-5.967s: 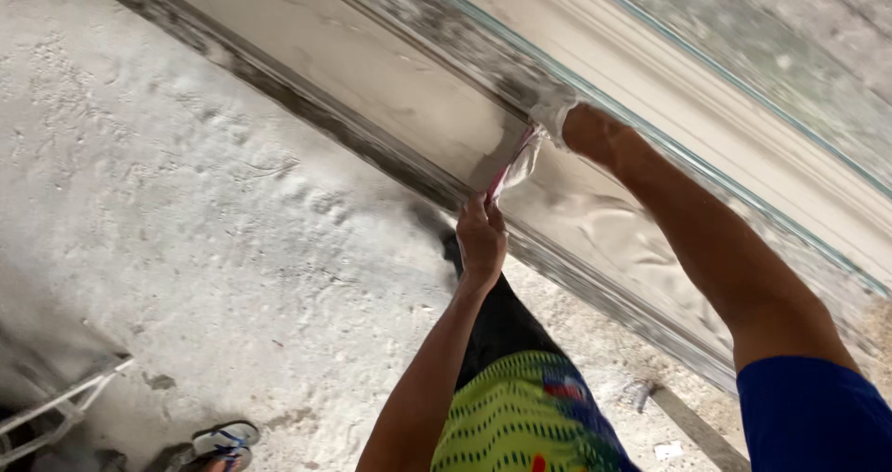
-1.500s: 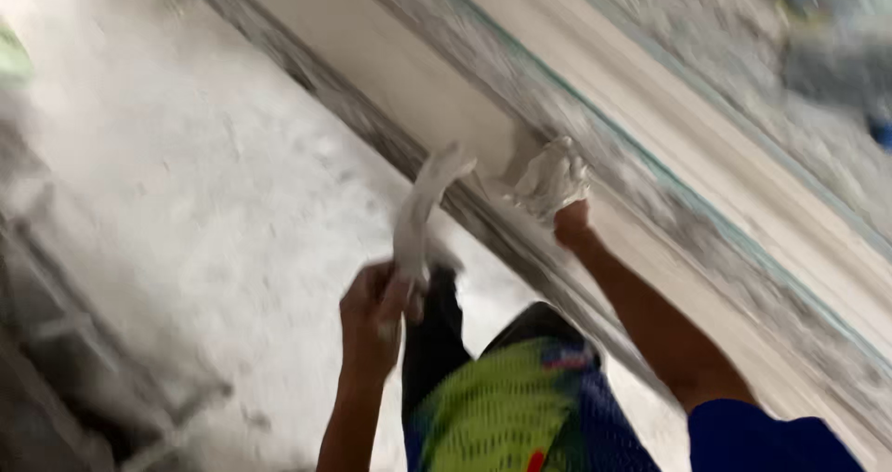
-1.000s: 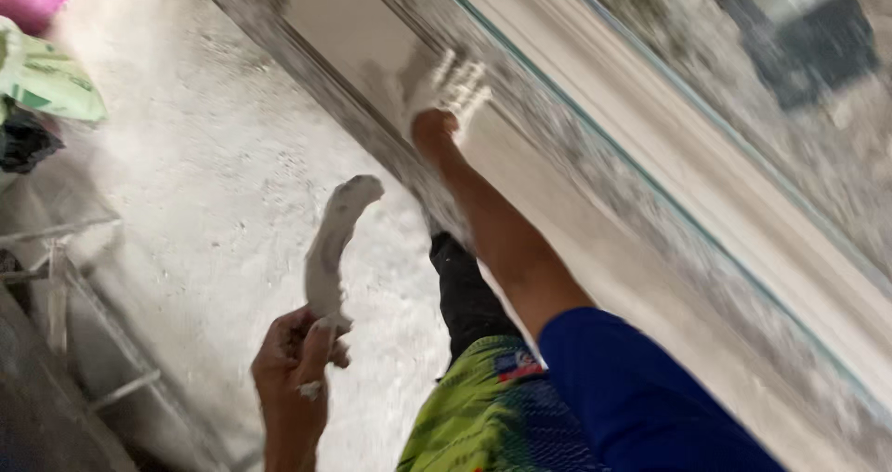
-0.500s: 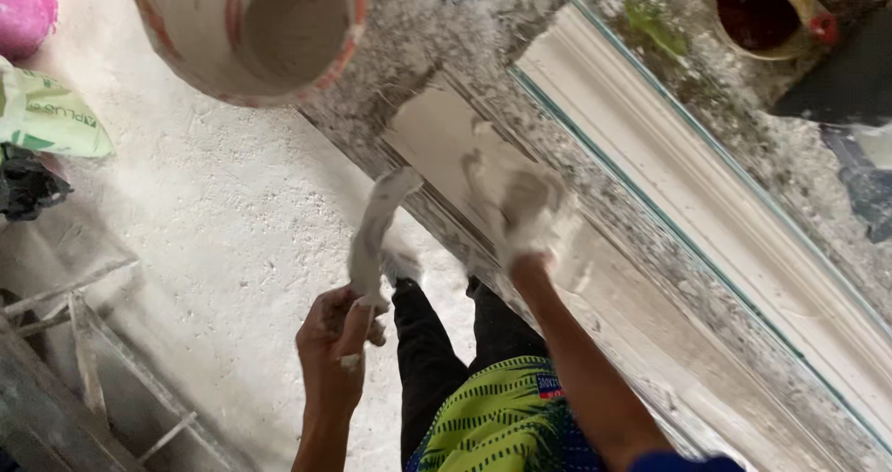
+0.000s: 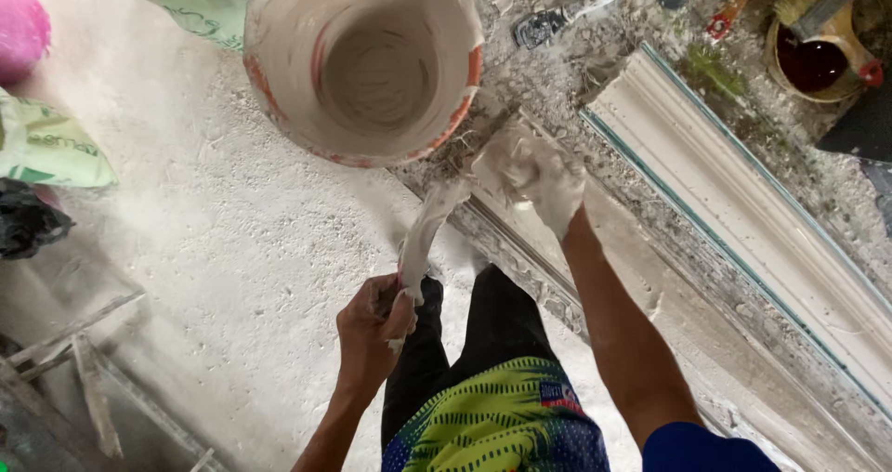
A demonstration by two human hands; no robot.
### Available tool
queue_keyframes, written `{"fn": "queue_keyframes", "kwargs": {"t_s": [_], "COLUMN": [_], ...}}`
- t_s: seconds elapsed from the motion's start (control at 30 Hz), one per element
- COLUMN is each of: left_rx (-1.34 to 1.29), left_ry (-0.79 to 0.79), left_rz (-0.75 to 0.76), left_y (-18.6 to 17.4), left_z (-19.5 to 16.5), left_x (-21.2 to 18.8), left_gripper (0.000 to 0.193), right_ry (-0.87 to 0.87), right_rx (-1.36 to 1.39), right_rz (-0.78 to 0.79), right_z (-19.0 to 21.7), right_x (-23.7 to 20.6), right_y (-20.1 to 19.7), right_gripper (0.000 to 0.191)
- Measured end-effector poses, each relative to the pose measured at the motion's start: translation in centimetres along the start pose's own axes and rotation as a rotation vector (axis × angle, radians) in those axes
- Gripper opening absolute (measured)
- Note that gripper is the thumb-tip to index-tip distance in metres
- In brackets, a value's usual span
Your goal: The person scoops white plaster paste from a bowl and presses it by hand into the grooves of long decorative molding strips laid on a workbench, smoothing the paste along the profiles with their fingers. They refill paste from the bowl repeatedly and at the end rinse their hands in a bucket of water.
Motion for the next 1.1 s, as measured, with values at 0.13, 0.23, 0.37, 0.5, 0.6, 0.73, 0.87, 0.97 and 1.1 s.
{"fn": "queue_keyframes", "kwargs": {"t_s": [0.13,0.23,0.37,0.5,0.6,0.73,0.87,0.97,1.1], "left_rx": [0.133,0.059,0.003,-0.092,-0.108,-0.086,-0.192,-0.171,-0.2], "left_ry": [0.011,-0.055,0.022,0.029,0.086,0.139,0.043,0.046,0.109], "left_rz": [0.013,-0.011,-0.008,-0.04,-0.042,-0.037,0.014,0.071,0.144], "left_y": [0.0,0.6,1.9,3.1,4.0,4.8,6.0,7.4,10.6], "left_z": [1.1,2.2,2.3,3.8,4.4,4.4,4.6,4.1,2.9], "left_x": [1.7,1.9,1.4,1.7,2.6,3.2,3.9,4.7,5.5], "left_gripper": [0.023,0.022,0.023,0.025,0.026,0.028,0.031,0.033,0.033], "right_ry": [0.024,-0.011,-0.165,-0.386,-0.504,-0.595,-0.531,-0.215,0.171], "right_rx": [0.032,0.129,0.228,0.26,0.255,0.263,0.398,0.574,0.733], "right_rz": [0.025,0.059,0.128,0.289,0.329,0.39,0.34,0.163,0.06], "right_z": [0.8,3.4,7.4,12.3,14.9,15.1,12.1,8.9,7.2], "right_x": [5.5,7.5,2.1,0.0,1.3,1.2,-0.1,1.1,3.3], "right_y": [1.2,0.1,-7.8,-9.2,-6.8,-6.3,-12.0,-15.3,-13.4], "right_gripper": [0.057,0.053,0.047,0.041,0.037,0.032,0.028,0.026,0.024]}}
Point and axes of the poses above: each hand's wrist, its own x-axis towards the middle knuckle, its own y-axis out of the palm, z = x × y, the point moved 8 cm from there along x, towards the middle knuckle
